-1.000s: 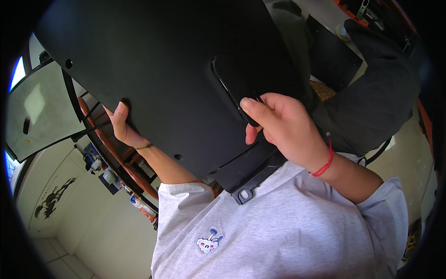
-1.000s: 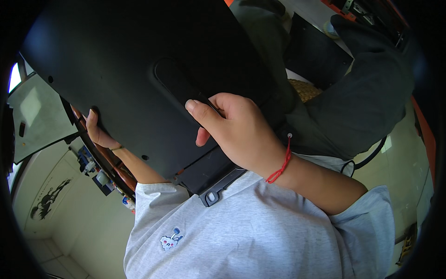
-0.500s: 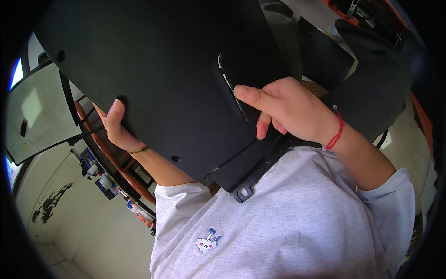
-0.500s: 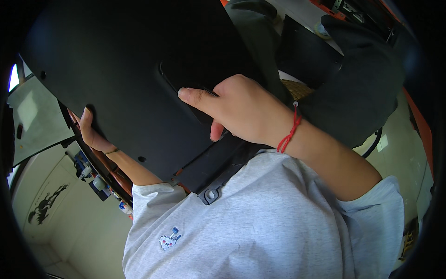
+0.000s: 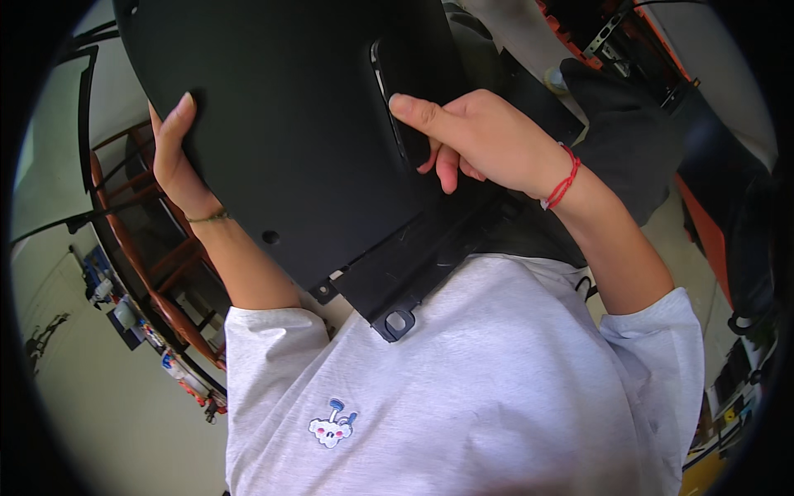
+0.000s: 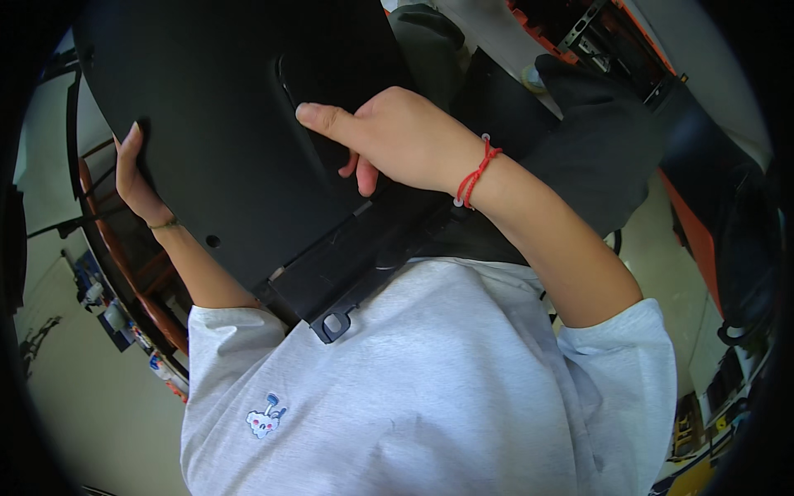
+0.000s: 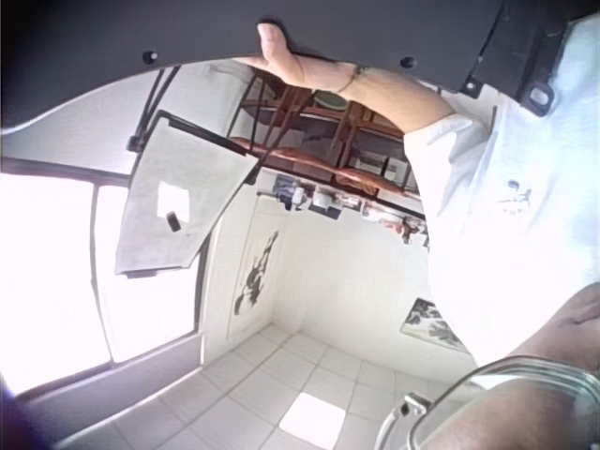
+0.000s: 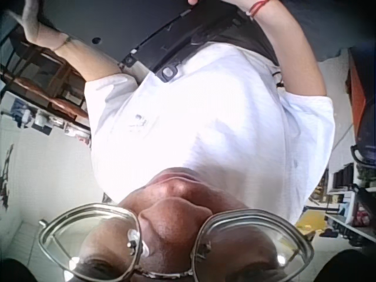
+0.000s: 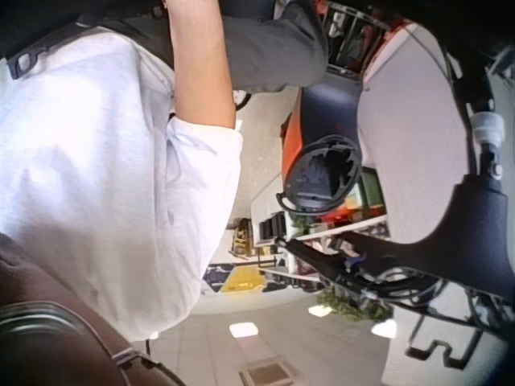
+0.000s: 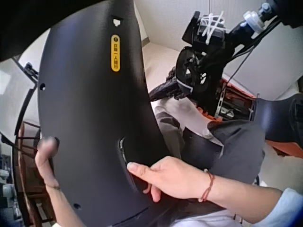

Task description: The person aligns a small black plastic cover onto a larger motorcycle fairing, presses it into place by hand, and uses a screwdriver to secure a fastener.

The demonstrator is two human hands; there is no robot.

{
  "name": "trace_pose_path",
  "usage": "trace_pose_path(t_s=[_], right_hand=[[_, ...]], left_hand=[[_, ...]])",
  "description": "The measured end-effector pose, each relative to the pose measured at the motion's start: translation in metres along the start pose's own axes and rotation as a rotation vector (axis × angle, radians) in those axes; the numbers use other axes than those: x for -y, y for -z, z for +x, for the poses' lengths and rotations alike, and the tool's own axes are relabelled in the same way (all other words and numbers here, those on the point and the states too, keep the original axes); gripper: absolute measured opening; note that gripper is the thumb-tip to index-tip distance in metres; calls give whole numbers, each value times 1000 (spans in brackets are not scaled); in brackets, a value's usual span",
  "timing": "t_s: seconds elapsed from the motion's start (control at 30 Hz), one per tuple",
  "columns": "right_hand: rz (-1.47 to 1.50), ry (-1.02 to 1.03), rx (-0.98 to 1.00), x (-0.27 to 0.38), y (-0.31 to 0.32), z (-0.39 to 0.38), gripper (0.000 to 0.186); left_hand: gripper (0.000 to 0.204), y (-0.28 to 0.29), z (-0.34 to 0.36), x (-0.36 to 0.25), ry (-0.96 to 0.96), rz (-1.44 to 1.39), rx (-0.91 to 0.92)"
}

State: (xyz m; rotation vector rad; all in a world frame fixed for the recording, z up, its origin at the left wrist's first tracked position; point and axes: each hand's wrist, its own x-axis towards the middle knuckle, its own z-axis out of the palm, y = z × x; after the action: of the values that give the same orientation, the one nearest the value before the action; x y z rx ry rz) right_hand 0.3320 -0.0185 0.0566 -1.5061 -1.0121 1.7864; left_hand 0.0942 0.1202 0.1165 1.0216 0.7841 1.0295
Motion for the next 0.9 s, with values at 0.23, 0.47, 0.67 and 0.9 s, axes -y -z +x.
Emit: trace_pose_path(t_s=[0.23, 0.47, 0.67, 0.9], right_hand=[[-117, -39, -103, 44, 30, -6, 68], [-439, -244, -361, 69, 88, -17, 65], [-601, -410, -401, 53, 97, -37, 70], [-712, -438, -330, 19, 86, -45, 75]], left_hand=[[27, 35, 13, 11, 177, -415, 146], [28, -50, -2, 59, 269, -706, 66], [36, -74, -55, 114, 195, -753, -281], [45, -62, -103, 154, 419, -785, -428]])
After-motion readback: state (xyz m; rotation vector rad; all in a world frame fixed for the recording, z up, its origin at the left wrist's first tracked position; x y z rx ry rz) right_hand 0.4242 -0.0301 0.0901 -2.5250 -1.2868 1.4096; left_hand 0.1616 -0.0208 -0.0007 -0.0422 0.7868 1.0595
